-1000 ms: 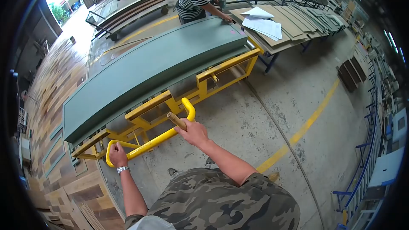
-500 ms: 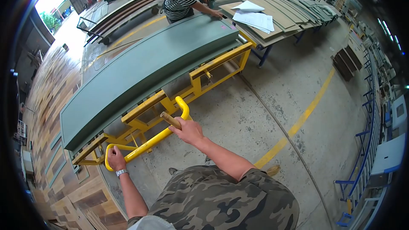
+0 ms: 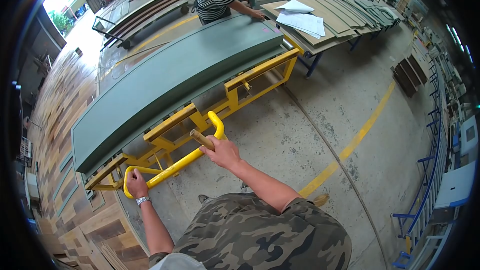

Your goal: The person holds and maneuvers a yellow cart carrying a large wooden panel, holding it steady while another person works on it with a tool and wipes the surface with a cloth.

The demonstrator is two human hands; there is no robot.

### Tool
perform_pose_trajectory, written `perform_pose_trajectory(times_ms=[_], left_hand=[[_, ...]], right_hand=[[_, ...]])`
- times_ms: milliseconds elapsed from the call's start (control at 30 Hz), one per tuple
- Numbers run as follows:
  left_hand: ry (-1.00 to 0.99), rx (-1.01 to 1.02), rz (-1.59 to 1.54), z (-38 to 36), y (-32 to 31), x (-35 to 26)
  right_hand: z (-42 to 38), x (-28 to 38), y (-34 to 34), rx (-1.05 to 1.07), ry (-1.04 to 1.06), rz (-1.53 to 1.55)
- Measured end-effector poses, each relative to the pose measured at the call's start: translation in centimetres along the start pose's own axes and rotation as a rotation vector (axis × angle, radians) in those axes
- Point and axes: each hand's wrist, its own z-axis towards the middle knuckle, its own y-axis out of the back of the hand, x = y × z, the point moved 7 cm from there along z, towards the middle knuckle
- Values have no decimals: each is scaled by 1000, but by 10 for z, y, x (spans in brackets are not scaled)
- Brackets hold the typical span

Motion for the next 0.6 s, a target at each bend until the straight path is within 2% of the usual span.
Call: perform_pose_trajectory(times_ms=[600], left_hand=[[-6,-10,-3,-1,3,-5]], right_hand=[[-2,8,7,22,8,13]])
